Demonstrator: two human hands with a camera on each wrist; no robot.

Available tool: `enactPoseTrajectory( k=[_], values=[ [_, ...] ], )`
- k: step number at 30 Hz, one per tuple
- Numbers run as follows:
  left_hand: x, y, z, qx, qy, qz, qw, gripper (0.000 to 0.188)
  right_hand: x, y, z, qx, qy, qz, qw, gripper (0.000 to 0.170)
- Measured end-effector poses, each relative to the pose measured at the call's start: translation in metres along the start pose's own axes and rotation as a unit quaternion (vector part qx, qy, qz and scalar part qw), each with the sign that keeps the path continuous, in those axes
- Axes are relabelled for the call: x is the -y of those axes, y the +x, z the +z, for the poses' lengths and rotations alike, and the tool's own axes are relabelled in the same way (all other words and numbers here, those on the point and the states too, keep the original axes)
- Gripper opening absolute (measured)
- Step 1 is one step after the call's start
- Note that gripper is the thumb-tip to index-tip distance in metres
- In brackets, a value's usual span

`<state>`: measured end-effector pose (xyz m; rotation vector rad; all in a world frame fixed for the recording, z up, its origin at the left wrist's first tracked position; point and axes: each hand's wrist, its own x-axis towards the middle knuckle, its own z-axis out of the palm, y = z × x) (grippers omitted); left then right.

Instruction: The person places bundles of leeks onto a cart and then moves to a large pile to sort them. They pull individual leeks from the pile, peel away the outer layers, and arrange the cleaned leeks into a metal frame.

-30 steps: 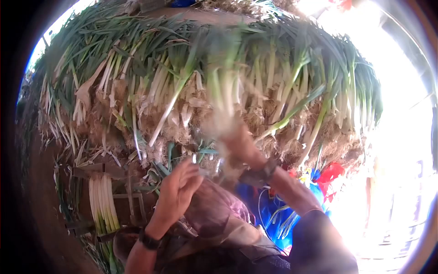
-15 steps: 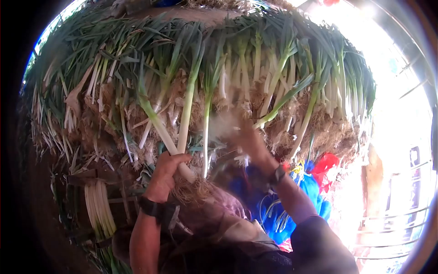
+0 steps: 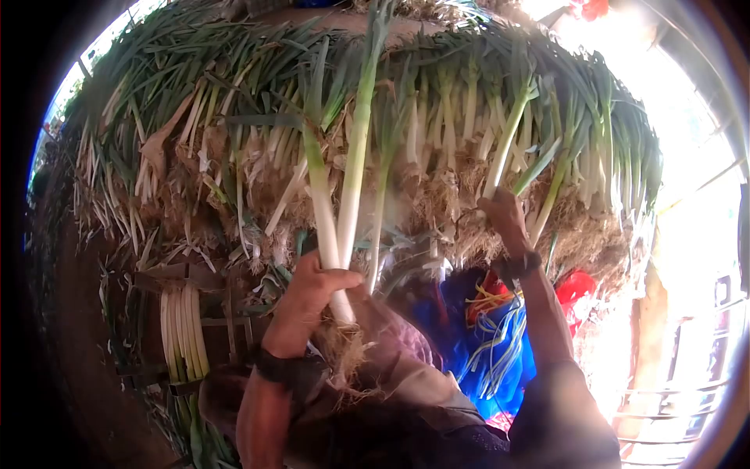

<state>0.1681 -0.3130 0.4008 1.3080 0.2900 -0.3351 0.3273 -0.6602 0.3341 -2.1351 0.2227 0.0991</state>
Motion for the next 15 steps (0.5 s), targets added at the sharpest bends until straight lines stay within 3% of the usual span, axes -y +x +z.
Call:
enactPoseTrajectory(
  k=[2, 5, 7, 9, 11, 13, 14, 15],
  values=[
    [0.016, 0.009, 0.011, 0.010, -0.004, -0.010, 1.000, 0.025, 0.019, -0.040, -0.004, 0.007, -0.037, -0.058, 0.998, 0.024],
    [0.038, 0.024, 0.031, 0.024, -0.015, -0.027, 0.999, 0.025, 0.019, -0.098, 0.027, 0.008, -0.103, -0.199, 0.975, 0.020],
    [0.047, 0.031, 0.041, 0.018, 0.028, -0.022, 0.999, 0.023, 0.024, -0.138, 0.048, 0.043, -0.137, -0.245, 0.959, 0.024],
    [0.052, 0.034, 0.049, 0.039, 0.031, -0.013, 0.999, 0.022, 0.031, -0.169, 0.067, 0.083, -0.184, -0.281, 0.938, 0.032],
    [0.057, 0.034, 0.056, 0.005, 0.030, -0.001, 1.000, 0.022, 0.022, -0.175, 0.078, 0.109, -0.231, -0.229, 0.939, 0.038],
    [0.061, 0.036, 0.049, 0.012, -0.043, -0.009, 0.999, 0.023, 0.039, -0.173, 0.072, 0.085, -0.185, -0.304, 0.931, 0.043],
    [0.060, 0.036, 0.050, -0.004, -0.089, -0.014, 0.996, 0.027, 0.042, -0.170, 0.074, 0.112, -0.215, -0.297, 0.923, 0.055],
    [0.057, 0.036, 0.050, -0.020, -0.136, -0.017, 0.990, 0.031, 0.045, -0.171, 0.070, 0.116, -0.213, -0.298, 0.923, 0.055]
  ],
)
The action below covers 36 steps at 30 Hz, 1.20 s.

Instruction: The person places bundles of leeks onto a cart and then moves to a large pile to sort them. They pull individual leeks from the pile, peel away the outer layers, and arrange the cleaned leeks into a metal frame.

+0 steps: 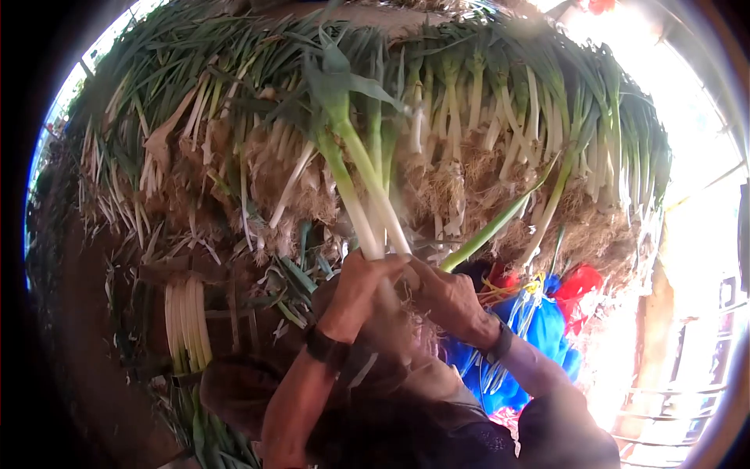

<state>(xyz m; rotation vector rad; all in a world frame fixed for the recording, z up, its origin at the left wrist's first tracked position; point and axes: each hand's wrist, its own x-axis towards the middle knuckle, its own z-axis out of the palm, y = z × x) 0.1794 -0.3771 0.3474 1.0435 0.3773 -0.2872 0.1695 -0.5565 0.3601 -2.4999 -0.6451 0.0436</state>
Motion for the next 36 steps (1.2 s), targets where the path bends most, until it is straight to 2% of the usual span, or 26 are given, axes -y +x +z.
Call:
enactPoseTrajectory(
  k=[2, 6, 8, 9, 10, 12, 13, 14, 15, 16, 17, 18, 19, 20, 21, 22, 23, 24, 26, 27, 28, 29, 30, 32, 34, 36],
  values=[
    [-0.011, 0.004, -0.001, 0.010, 0.003, -0.002, 1.000, 0.031, 0.009, 0.002, -0.016, 0.035, 0.038, -0.052, 0.997, 0.055],
    [-0.019, 0.004, -0.009, 0.047, 0.012, -0.028, 0.998, 0.035, 0.024, -0.014, -0.010, 0.059, 0.106, -0.046, 0.992, 0.053],
    [-0.025, 0.000, -0.016, 0.106, 0.002, -0.036, 0.994, 0.035, 0.021, -0.019, 0.005, -0.033, 0.177, -0.034, 0.983, 0.054],
    [-0.032, -0.005, -0.016, 0.103, 0.002, -0.038, 0.994, 0.035, 0.032, -0.023, -0.004, -0.004, 0.226, 0.025, 0.974, 0.042],
    [-0.043, -0.012, -0.018, 0.098, 0.020, -0.011, 0.995, 0.031, 0.028, -0.025, -0.004, 0.000, 0.229, 0.027, 0.973, 0.042],
    [-0.052, -0.012, -0.028, 0.077, 0.039, 0.024, 0.996, 0.028, 0.013, -0.020, -0.007, 0.062, 0.292, -0.037, 0.954, 0.034],
    [-0.045, -0.008, -0.041, 0.123, 0.191, 0.250, 0.941, 0.027, 0.007, -0.020, -0.010, 0.133, 0.339, 0.077, 0.928, 0.024],
    [-0.043, -0.014, -0.057, 0.149, 0.345, 0.446, 0.812, 0.026, -0.016, -0.017, -0.003, 0.136, 0.294, 0.073, 0.943, 0.026],
    [-0.046, -0.027, -0.062, 0.104, 0.367, 0.439, 0.814, 0.026, -0.070, -0.015, 0.022, 0.192, 0.239, 0.055, 0.950, 0.034],
    [-0.047, -0.035, -0.055, 0.116, 0.342, 0.497, 0.789, 0.024, -0.073, -0.011, 0.020, 0.150, 0.408, 0.238, 0.869, 0.041],
    [-0.051, -0.039, -0.046, 0.131, 0.319, 0.557, 0.756, 0.023, -0.095, -0.001, 0.039, 0.145, 0.379, 0.194, 0.893, 0.043],
    [-0.058, -0.047, -0.044, 0.153, 0.295, 0.614, 0.716, 0.021, -0.131, 0.002, 0.065, 0.138, 0.467, 0.207, 0.849, 0.048],
    [-0.061, -0.071, -0.038, 0.147, 0.225, 0.498, 0.825, 0.023, -0.139, 0.013, 0.073, 0.186, 0.408, 0.165, 0.879, 0.040],
    [-0.060, -0.089, -0.028, 0.145, 0.133, 0.374, 0.906, 0.027, -0.188, 0.013, 0.111, 0.171, 0.483, 0.035, 0.858, 0.041],
    [-0.058, -0.090, -0.023, 0.128, 0.135, 0.381, 0.906, 0.027, -0.181, 0.027, 0.115, 0.181, 0.429, 0.057, 0.883, 0.041],
    [-0.056, -0.087, -0.017, 0.114, 0.143, 0.239, 0.954, 0.034, -0.174, 0.040, 0.123, 0.184, 0.406, 0.069, 0.893, 0.041],
    [-0.058, -0.085, -0.016, 0.099, 0.145, 0.091, 0.980, 0.042, -0.168, 0.054, 0.129, 0.179, 0.387, 0.072, 0.902, 0.041],
    [-0.059, -0.096, -0.021, 0.092, 0.143, 0.096, 0.981, 0.042, -0.161, 0.067, 0.137, 0.173, 0.380, 0.068, 0.906, 0.041],
    [-0.060, -0.126, -0.036, 0.089, 0.129, 0.190, 0.969, 0.051, -0.150, 0.095, 0.139, 0.146, 0.367, 0.051, 0.917, 0.040],
    [-0.069, -0.142, -0.044, 0.105, 0.161, 0.139, 0.972, 0.053, -0.141, 0.111, 0.133, 0.126, 0.368, 0.040, 0.920, 0.040],
    [-0.066, -0.153, -0.051, 0.128, 0.109, 0.149, 0.974, 0.059, -0.132, 0.127, 0.123, 0.102, 0.371, 0.030, 0.923, 0.040],
    [-0.065, -0.163, -0.062, 0.096, 0.201, 0.177, 0.959, 0.062, -0.124, 0.141, 0.108, 0.073, 0.376, 0.024, 0.923, 0.040],
    [-0.060, -0.174, -0.068, 0.042, 0.224, 0.174, 0.958, 0.063, -0.116, 0.151, 0.092, 0.045, 0.382, 0.016, 0.923, 0.040],
    [-0.068, -0.202, -0.073, -0.021, 0.277, 0.112, 0.954, 0.060, -0.097, 0.159, 0.063, 0.009, 0.400, -0.006, 0.916, 0.040],
    [-0.051, -0.215, -0.090, -0.048, 0.291, 0.137, 0.946, 0.059, -0.071, 0.156, 0.040, 0.000, 0.428, -0.045, 0.903, 0.040],
    [-0.049, -0.234, -0.098, -0.069, 0.264, 0.073, 0.959, 0.051, -0.034, 0.150, 0.028, 0.014, 0.440, -0.086, 0.894, 0.039]
  ],
)
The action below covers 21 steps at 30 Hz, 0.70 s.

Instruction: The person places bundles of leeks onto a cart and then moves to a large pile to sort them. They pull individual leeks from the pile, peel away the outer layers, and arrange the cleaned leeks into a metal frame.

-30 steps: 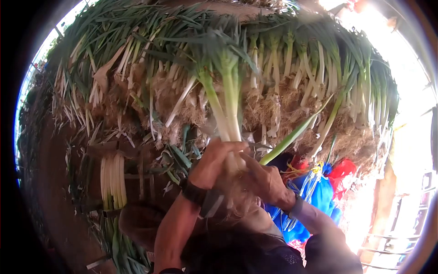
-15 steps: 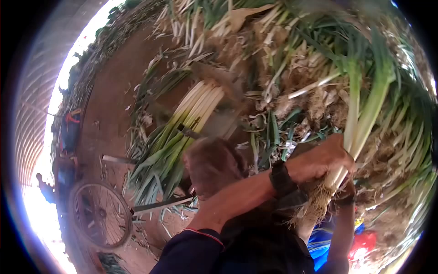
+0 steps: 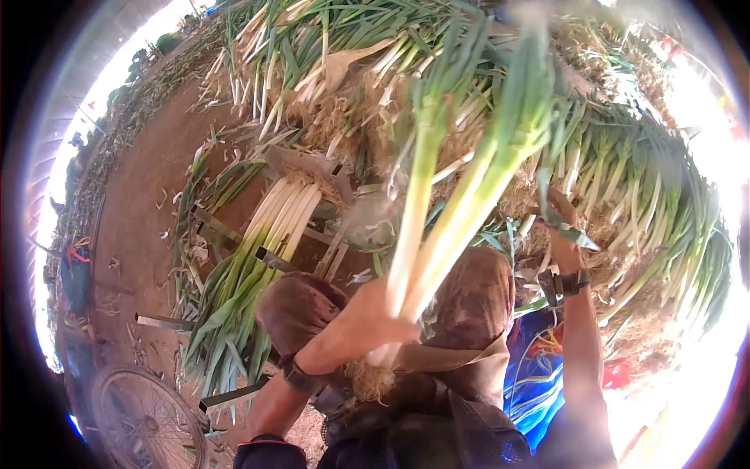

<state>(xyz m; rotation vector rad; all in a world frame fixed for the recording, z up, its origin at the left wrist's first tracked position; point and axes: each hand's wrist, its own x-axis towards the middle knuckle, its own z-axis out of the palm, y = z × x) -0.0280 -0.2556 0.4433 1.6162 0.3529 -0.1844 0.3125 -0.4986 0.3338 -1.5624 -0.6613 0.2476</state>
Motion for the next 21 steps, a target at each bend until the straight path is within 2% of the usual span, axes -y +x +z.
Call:
enactPoseTrajectory(
  k=[1, 3, 4, 6, 7, 9, 10, 11, 12, 14, 16, 17, 19, 21],
  values=[
    [0.008, -0.005, -0.003, -0.006, 0.024, 0.015, 1.000, 0.048, 0.018, 0.001, 0.017, -0.001, 0.000, 0.000, 1.000, 0.039],
    [0.016, -0.020, -0.005, -0.015, 0.017, 0.007, 1.000, 0.048, 0.075, 0.003, 0.052, 0.135, -0.056, 0.061, 0.987, 0.040],
    [0.017, -0.026, -0.006, -0.025, 0.011, -0.003, 1.000, 0.049, 0.086, 0.006, 0.062, 0.139, -0.054, 0.055, 0.987, 0.040],
    [0.017, -0.043, -0.008, -0.050, 0.041, 0.005, 0.998, 0.050, 0.106, 0.014, 0.081, -0.045, -0.168, -0.019, 0.985, 0.041],
    [0.018, -0.051, -0.009, -0.067, 0.070, 0.010, 0.995, 0.051, 0.119, 0.019, 0.089, -0.037, -0.163, -0.021, 0.986, 0.041],
    [0.028, -0.067, -0.003, -0.107, 0.101, -0.010, 0.989, 0.052, 0.149, 0.023, 0.097, -0.165, -0.112, -0.187, 0.962, 0.046],
    [0.033, -0.074, 0.000, -0.135, 0.132, -0.024, 0.982, 0.054, 0.165, 0.019, 0.111, -0.162, -0.110, -0.186, 0.963, 0.046],
    [0.035, -0.081, 0.003, -0.136, 0.131, -0.025, 0.982, 0.054, 0.183, 0.014, 0.134, -0.065, -0.135, -0.090, 0.985, 0.046],
    [0.037, -0.088, 0.005, -0.156, 0.153, -0.036, 0.975, 0.053, 0.194, 0.009, 0.154, 0.033, -0.159, 0.007, 0.987, 0.048],
    [0.046, -0.101, 0.012, -0.175, 0.175, -0.048, 0.968, 0.052, 0.172, 0.021, 0.188, 0.244, -0.278, 0.096, 0.924, 0.039],
    [0.061, -0.112, 0.016, -0.206, 0.297, -0.112, 0.926, 0.048, 0.114, 0.026, 0.215, 0.326, -0.234, 0.107, 0.910, 0.037],
    [0.063, -0.117, 0.016, -0.208, 0.295, -0.117, 0.925, 0.048, 0.100, 0.027, 0.221, 0.332, -0.232, 0.107, 0.908, 0.037],
    [0.069, -0.129, 0.018, -0.211, 0.307, -0.117, 0.921, 0.045, 0.079, 0.029, 0.223, 0.388, -0.060, 0.179, 0.902, 0.032],
    [0.079, -0.140, 0.020, -0.218, 0.308, -0.125, 0.918, 0.045, 0.073, 0.027, 0.217, 0.381, -0.029, 0.199, 0.903, 0.031]
  ],
)
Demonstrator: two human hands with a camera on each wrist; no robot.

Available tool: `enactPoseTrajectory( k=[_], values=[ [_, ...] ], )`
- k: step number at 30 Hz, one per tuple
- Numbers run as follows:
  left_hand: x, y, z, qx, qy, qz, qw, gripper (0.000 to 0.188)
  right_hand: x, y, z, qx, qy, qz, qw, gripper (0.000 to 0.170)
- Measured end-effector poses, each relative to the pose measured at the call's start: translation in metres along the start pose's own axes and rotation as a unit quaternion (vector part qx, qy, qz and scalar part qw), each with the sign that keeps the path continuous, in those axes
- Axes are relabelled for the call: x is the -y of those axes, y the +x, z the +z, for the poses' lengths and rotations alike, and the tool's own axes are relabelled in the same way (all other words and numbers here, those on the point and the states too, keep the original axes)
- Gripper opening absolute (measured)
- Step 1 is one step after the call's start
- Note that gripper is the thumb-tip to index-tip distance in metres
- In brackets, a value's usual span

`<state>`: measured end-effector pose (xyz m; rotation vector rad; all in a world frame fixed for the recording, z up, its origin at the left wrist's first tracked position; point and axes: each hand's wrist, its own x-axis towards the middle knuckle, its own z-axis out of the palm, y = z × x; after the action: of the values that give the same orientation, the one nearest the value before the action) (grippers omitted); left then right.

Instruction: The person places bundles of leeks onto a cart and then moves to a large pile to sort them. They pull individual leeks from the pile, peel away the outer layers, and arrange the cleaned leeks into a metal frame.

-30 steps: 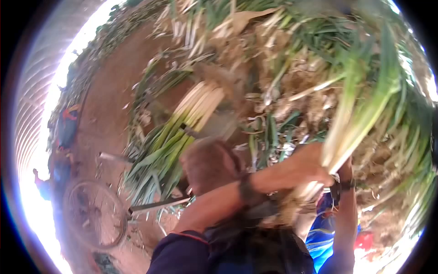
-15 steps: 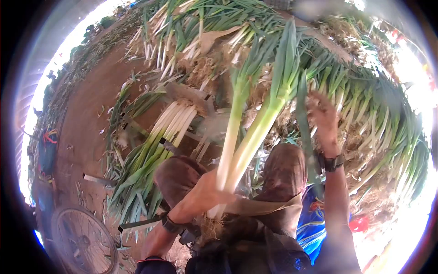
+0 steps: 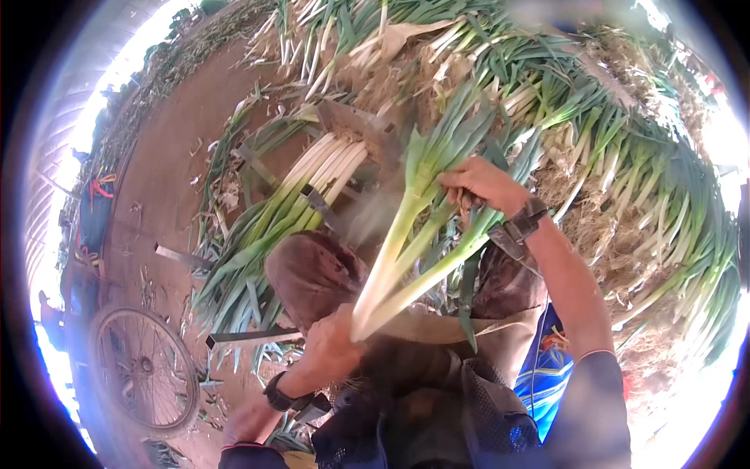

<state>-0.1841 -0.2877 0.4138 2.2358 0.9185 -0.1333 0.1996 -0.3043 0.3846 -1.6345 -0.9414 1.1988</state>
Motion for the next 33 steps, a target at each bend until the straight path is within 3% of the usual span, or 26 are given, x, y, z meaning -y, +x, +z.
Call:
enactPoseTrajectory(
  k=[2, 4, 5, 7, 8, 9, 10, 12, 13, 15, 17, 20, 22, 25, 26, 28, 30, 31, 33],
  values=[
    [0.007, -0.007, 0.000, -0.003, 0.004, -0.014, 1.000, 0.046, 0.006, -0.009, -0.013, -0.038, 0.037, -0.023, 0.998, 0.025],
    [0.005, -0.016, -0.006, -0.005, 0.000, -0.021, 1.000, 0.046, 0.004, 0.000, -0.038, -0.151, 0.179, -0.075, 0.969, 0.024],
    [0.004, -0.018, -0.008, -0.009, -0.006, -0.023, 1.000, 0.047, 0.004, 0.001, -0.050, -0.151, 0.179, -0.074, 0.969, 0.024],
    [0.005, -0.022, -0.010, -0.007, -0.009, -0.020, 1.000, 0.047, 0.011, -0.004, -0.066, -0.294, 0.202, -0.127, 0.926, 0.024],
    [0.006, -0.024, -0.011, -0.007, -0.010, -0.017, 1.000, 0.048, 0.019, -0.011, -0.053, -0.282, 0.039, -0.090, 0.954, 0.025],
    [0.007, -0.025, -0.011, -0.004, -0.009, -0.015, 1.000, 0.048, 0.004, -0.005, -0.048, -0.203, -0.083, -0.066, 0.974, 0.029],
    [0.007, -0.025, -0.010, -0.001, 0.003, -0.025, 1.000, 0.049, -0.013, 0.003, -0.043, -0.118, -0.203, -0.040, 0.971, 0.032],
    [0.010, -0.027, -0.007, 0.006, 0.017, -0.035, 0.999, 0.049, -0.022, 0.015, -0.019, -0.010, -0.327, -0.017, 0.945, 0.043],
    [0.014, -0.029, -0.005, 0.000, 0.016, -0.025, 1.000, 0.050, -0.025, 0.019, -0.005, -0.008, -0.325, -0.016, 0.946, 0.043],
    [0.015, -0.033, -0.004, -0.008, 0.017, -0.018, 1.000, 0.050, -0.022, 0.023, 0.024, -0.107, -0.505, -0.038, 0.856, 0.045],
    [0.011, -0.037, -0.003, -0.010, 0.039, -0.028, 0.999, 0.050, -0.021, 0.028, 0.030, -0.102, -0.495, -0.012, 0.863, 0.042],
    [0.015, -0.042, -0.002, -0.006, 0.023, -0.037, 0.999, 0.051, -0.048, 0.047, 0.029, -0.100, -0.510, -0.054, 0.852, 0.037],
    [0.016, -0.044, -0.002, -0.007, 0.020, -0.039, 0.999, 0.051, -0.057, 0.051, 0.030, -0.137, -0.454, -0.131, 0.870, 0.027],
    [0.014, -0.046, -0.006, 0.001, 0.011, -0.053, 0.999, 0.052, -0.063, 0.066, 0.007, -0.160, -0.473, -0.125, 0.857, 0.018],
    [0.013, -0.046, -0.008, 0.009, 0.004, -0.064, 0.998, 0.052, -0.053, 0.068, -0.004, -0.148, -0.511, -0.080, 0.843, 0.015],
    [0.005, -0.050, -0.015, 0.020, -0.011, -0.087, 0.996, 0.049, -0.062, 0.076, -0.034, -0.276, -0.441, -0.122, 0.845, 0.016],
    [0.005, -0.051, -0.017, 0.031, -0.026, -0.113, 0.993, 0.046, -0.070, 0.087, -0.086, -0.292, -0.527, -0.218, 0.768, 0.018],
    [0.007, -0.053, -0.017, 0.033, -0.030, -0.113, 0.993, 0.046, -0.058, 0.079, -0.088, -0.291, -0.527, -0.217, 0.769, 0.018],
    [0.012, -0.054, -0.015, 0.036, -0.034, -0.115, 0.992, 0.046, -0.010, 0.049, -0.090, -0.310, -0.336, -0.088, 0.885, 0.017]
  ],
)
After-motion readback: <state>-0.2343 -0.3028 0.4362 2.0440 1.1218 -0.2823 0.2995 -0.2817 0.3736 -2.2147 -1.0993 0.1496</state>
